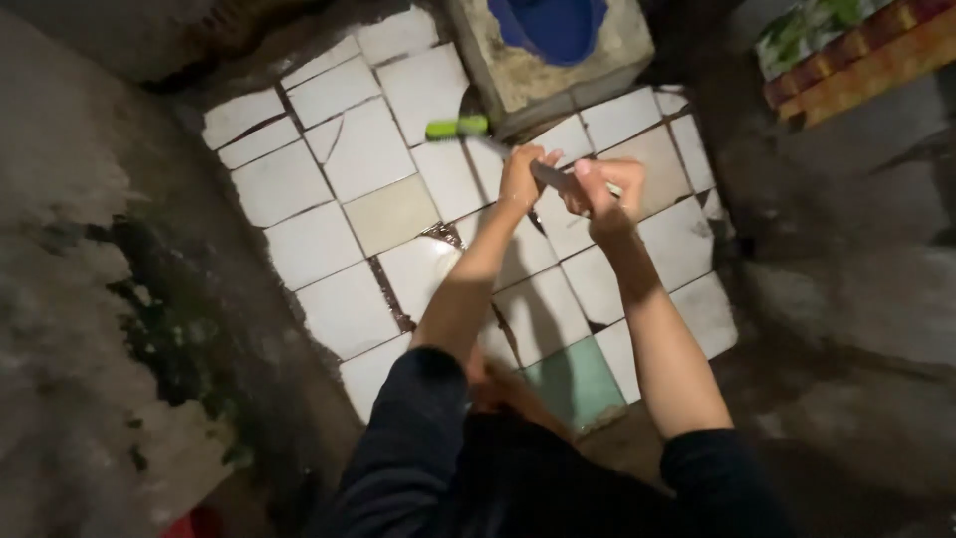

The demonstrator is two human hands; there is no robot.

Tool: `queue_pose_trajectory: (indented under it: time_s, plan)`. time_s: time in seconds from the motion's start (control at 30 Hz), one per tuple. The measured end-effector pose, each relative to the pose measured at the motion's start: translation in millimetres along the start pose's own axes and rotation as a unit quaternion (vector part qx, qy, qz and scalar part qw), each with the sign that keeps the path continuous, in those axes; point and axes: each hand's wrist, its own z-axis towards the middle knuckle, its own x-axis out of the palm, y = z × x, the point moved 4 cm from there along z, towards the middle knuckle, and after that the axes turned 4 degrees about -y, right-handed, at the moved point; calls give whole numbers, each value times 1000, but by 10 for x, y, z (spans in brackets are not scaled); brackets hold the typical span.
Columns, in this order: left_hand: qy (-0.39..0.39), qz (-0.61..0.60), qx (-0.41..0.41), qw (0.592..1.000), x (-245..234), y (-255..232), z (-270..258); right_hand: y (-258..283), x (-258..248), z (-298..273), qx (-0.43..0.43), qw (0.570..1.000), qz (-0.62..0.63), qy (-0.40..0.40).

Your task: Scrubbing a bathroom floor and around a squat toilet using a long-handled brush and liquid soap.

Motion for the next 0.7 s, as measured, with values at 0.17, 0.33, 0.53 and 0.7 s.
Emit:
queue_pose_trajectory:
  time_s: [0.17, 0.33, 0.53, 0.7]
  plan:
    - [3, 21, -45, 999, -175, -516, -142, 364, -5, 22, 19, 993, 73, 86]
    - [-136, -1, 69, 988, -20, 661, -123, -456, 160, -469, -96, 991, -56, 80]
    - [-117, -26, 33, 992, -88, 265, -257, -364, -8, -302, 28, 995, 33, 86]
    - [-53, 27, -21, 998, -120, -116, 28, -63, 83, 135, 46, 989, 129, 59]
